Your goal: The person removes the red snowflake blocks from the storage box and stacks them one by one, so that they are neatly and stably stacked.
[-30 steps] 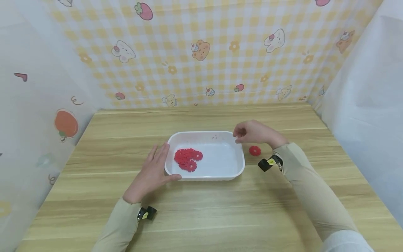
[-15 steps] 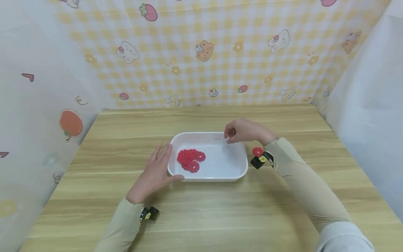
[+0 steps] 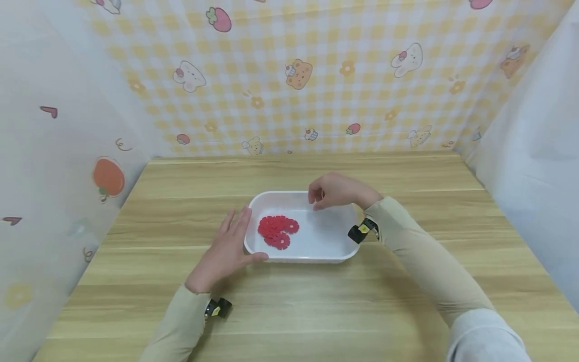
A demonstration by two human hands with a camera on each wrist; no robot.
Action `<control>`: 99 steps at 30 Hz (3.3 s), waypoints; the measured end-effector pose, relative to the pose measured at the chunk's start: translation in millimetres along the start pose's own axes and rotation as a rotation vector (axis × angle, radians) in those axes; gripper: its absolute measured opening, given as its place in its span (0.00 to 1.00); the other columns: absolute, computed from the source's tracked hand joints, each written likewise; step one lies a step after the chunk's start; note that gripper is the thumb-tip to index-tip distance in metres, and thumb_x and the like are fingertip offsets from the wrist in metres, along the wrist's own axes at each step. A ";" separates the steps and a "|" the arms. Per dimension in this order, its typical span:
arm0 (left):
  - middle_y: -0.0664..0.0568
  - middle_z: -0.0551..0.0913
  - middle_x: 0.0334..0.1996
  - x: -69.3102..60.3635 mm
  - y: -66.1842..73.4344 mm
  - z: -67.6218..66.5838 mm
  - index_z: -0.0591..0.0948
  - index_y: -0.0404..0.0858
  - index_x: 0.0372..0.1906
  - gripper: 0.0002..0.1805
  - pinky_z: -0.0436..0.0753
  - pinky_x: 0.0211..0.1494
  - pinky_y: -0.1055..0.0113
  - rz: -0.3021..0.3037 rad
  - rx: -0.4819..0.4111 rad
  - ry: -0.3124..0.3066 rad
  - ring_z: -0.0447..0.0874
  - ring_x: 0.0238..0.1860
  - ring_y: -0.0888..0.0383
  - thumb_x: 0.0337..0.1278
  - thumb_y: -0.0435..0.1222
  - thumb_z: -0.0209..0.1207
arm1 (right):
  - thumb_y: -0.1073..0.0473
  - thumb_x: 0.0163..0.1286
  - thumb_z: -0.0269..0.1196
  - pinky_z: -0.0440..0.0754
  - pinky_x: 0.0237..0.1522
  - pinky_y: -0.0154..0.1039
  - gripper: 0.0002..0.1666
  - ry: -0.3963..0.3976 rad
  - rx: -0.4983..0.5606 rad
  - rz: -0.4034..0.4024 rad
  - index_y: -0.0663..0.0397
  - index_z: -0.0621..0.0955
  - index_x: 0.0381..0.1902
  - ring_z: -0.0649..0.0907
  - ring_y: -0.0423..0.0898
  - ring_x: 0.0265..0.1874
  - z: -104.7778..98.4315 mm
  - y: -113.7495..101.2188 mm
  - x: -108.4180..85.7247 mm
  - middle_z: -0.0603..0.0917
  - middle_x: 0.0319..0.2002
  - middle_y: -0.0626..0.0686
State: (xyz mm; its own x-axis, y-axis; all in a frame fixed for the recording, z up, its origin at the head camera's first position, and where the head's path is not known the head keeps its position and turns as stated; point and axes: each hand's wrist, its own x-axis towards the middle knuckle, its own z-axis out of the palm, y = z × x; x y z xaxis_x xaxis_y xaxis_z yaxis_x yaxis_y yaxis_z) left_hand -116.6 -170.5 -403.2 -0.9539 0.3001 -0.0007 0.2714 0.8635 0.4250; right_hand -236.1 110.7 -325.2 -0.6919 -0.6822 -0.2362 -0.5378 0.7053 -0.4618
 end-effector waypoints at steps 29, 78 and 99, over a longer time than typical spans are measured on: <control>0.46 0.49 0.76 0.3 -0.2 0.8 0.47 0.39 0.76 0.64 0.65 0.65 0.36 -0.026 -0.001 -0.013 0.39 0.75 0.39 0.39 0.59 0.69 | 0.60 0.56 0.71 0.78 0.40 0.32 0.22 -0.109 0.028 -0.058 0.43 0.83 0.50 0.78 0.43 0.37 58.6 -1.3 43.2 0.81 0.36 0.46; 0.45 0.48 0.76 -0.9 1.5 -0.3 0.46 0.38 0.76 0.64 0.62 0.66 0.35 -0.030 -0.015 -0.023 0.38 0.75 0.39 0.40 0.60 0.69 | 0.57 0.56 0.72 0.78 0.41 0.33 0.18 -0.110 -0.033 -0.062 0.49 0.82 0.46 0.77 0.43 0.35 55.0 -9.8 41.8 0.79 0.34 0.45; 0.44 0.50 0.75 0.2 1.5 1.4 0.46 0.38 0.76 0.64 0.65 0.64 0.35 -0.029 -0.030 -0.010 0.39 0.75 0.39 0.39 0.56 0.71 | 0.58 0.54 0.73 0.78 0.41 0.34 0.22 0.036 0.010 -0.109 0.53 0.82 0.47 0.77 0.44 0.36 21.9 -7.2 12.6 0.81 0.39 0.49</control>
State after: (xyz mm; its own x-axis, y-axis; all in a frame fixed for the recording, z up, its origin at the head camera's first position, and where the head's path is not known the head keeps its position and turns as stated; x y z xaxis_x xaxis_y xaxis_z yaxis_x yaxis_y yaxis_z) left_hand -116.2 -168.6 -403.8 -0.9599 0.2796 -0.0223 0.2398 0.8593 0.4517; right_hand -230.3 92.8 -343.6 -0.6469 -0.7471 -0.1532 -0.6058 0.6254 -0.4919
